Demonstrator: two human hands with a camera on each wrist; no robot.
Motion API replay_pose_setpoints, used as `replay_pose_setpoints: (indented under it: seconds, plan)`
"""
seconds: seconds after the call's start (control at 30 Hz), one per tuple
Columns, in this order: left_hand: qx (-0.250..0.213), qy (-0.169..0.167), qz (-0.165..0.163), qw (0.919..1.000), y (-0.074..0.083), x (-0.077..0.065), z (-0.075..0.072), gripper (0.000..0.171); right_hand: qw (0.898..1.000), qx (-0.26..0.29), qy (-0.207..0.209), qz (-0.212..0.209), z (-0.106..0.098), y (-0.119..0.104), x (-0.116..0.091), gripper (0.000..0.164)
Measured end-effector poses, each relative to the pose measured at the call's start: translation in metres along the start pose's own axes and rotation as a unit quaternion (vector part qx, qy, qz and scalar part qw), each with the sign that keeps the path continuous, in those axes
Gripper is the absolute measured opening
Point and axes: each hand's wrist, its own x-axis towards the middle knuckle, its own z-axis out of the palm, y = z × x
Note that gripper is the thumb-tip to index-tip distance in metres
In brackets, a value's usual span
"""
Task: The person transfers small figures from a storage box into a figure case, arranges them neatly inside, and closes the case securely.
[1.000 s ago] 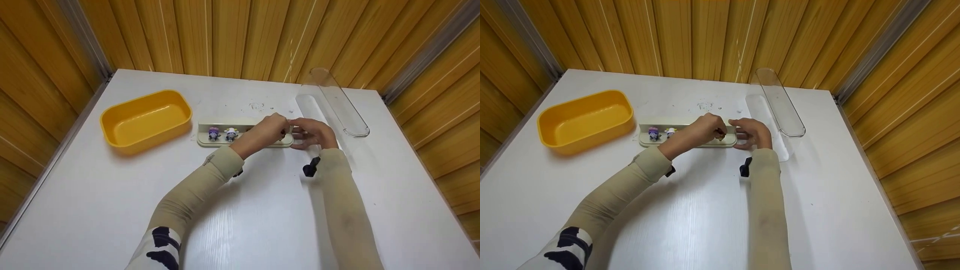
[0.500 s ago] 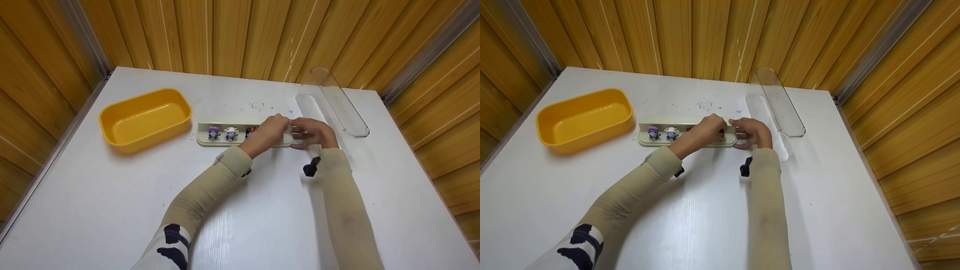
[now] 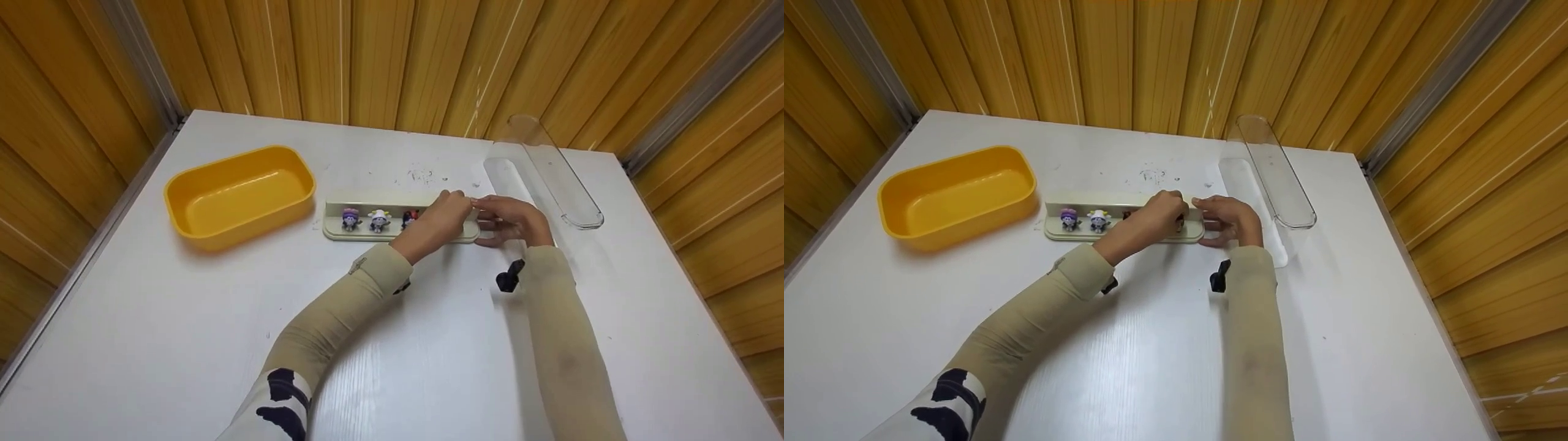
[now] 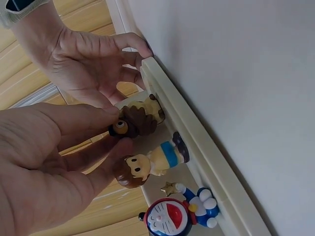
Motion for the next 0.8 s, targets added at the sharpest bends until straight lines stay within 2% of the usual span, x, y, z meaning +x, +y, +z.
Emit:
replay_pose_setpoints:
  seconds: [0.17, 0.33, 0.57, 0.7, 0.8]
  plan:
    - [-0.014, 0.015, 0.007, 0.9998, 0.000, -0.008, -0.006, 0.036, 1.000, 0.008, -0.003, 0.003, -0.001, 0.003, 0.002, 0.030]
    - [-0.064, 0.055, 0.002, 0.9964, -0.011, -0.029, -0.024, 0.028, 1.000, 0.004, -0.011, 0.004, -0.001, 0.002, 0.002, 0.039]
    - [-0.133, 0.100, -0.038, 0.9854, -0.053, -0.075, -0.051, 0.032, 1.000, 0.012, 0.001, 0.009, -0.004, 0.001, -0.001, 0.044]
    - [-0.163, 0.100, -0.091, 0.9774, -0.083, -0.104, -0.068, 0.035, 1.000, 0.000, -0.002, -0.004, -0.004, 0.003, -0.002, 0.043]
    - [-0.184, 0.099, -0.124, 0.9702, -0.105, -0.122, -0.073, 0.035, 1.000, -0.010, -0.001, -0.009, -0.002, 0.003, -0.001, 0.043]
